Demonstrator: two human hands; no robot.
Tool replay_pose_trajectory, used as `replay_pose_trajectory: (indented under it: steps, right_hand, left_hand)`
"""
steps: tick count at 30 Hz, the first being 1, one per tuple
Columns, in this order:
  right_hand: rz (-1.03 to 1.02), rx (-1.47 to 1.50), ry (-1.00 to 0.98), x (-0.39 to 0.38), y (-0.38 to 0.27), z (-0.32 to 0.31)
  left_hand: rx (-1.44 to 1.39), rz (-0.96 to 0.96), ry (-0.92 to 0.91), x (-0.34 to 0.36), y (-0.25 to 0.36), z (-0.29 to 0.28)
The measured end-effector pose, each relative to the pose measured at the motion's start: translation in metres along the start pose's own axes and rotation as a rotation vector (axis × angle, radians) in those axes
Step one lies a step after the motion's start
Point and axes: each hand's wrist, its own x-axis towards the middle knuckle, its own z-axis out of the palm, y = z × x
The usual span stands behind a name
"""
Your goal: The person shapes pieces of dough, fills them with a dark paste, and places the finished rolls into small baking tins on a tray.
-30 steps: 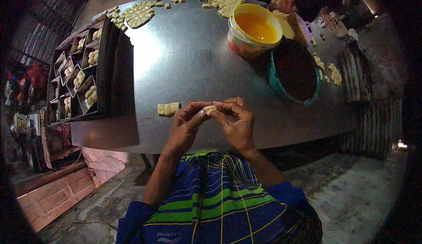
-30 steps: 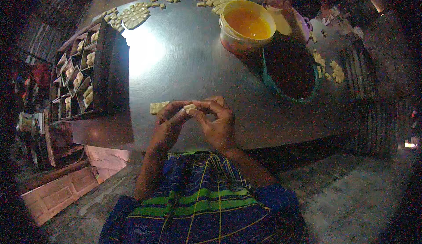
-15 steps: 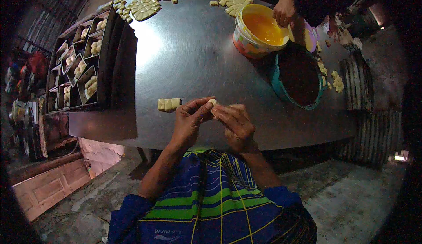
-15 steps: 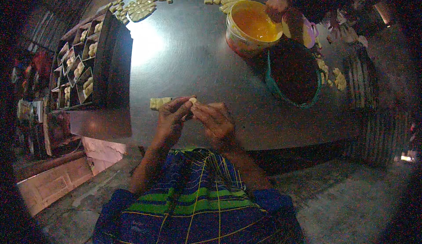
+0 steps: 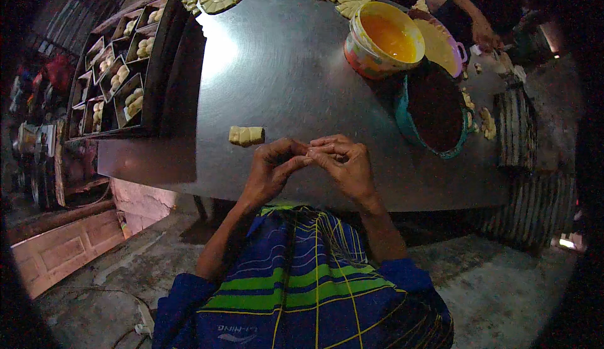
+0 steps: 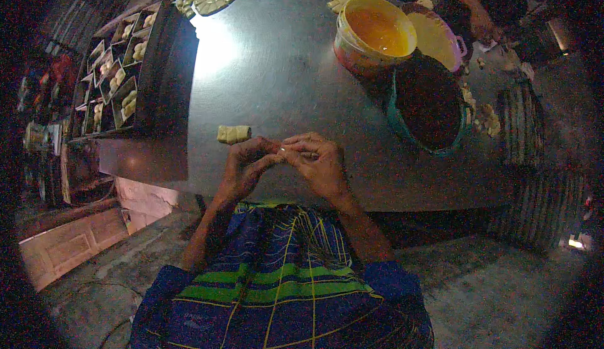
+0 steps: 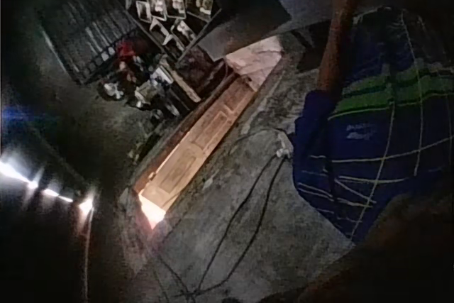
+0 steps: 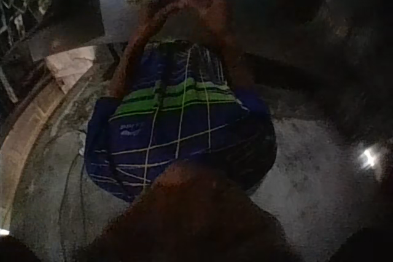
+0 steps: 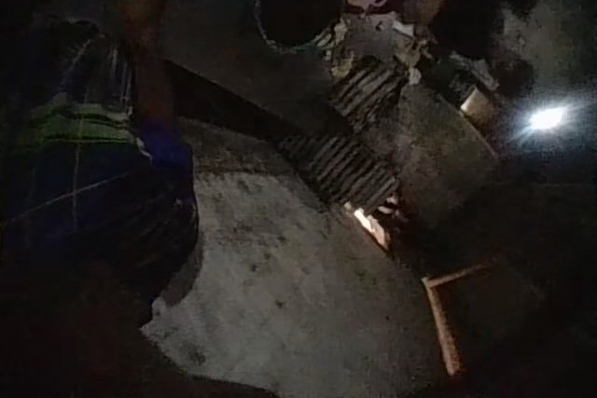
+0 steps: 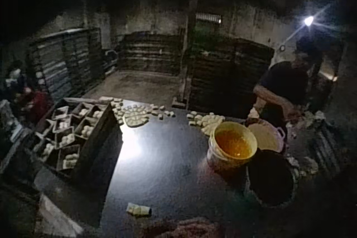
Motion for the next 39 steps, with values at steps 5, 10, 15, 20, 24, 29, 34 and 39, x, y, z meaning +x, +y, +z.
replay_pose_trajectory:
  steps: [5, 10, 15, 20, 24, 29, 34, 39]
  right_hand:
    - [-0.018, -0.073, -0.026, 0.000, 0.009, -0.001]
    - [0.040, -0.093, -0.036, -0.004, 0.034, 0.001]
    - [0.191, 0.166, -0.094, -0.007, 0.048, 0.005]
    - [0.209, 0.223, -0.167, -0.008, 0.055, 0.017]
    - [0.089, -0.101, 0.039, -0.009, 0.055, 0.021]
    - [-0.286, -0.742, 0.436, 0.004, 0.072, 0.022]
    - [-0.363, -0.912, 0.312, 0.019, 0.129, 0.057]
    - [-0.531, -0.584, 0.028, 0.075, 0.131, 0.121]
  left_hand:
    - [0.001, -0.067, 0.050, -0.005, -0.012, 0.002]
    - [-0.253, -0.086, 0.058, -0.008, -0.025, 0.004]
    - [-0.418, -0.238, -0.018, -0.015, -0.014, 0.002]
    - [-0.604, -0.236, -0.098, -0.015, -0.041, -0.009]
    - [-0.497, -0.042, 0.052, -0.013, -0.050, -0.016]
    - [0.364, 0.034, 0.371, -0.017, -0.071, -0.105]
    - [0.819, 0.063, 0.359, -0.021, -0.093, -0.151]
    - [0.872, 0.227, 0.236, 0.002, -0.134, -0.145]
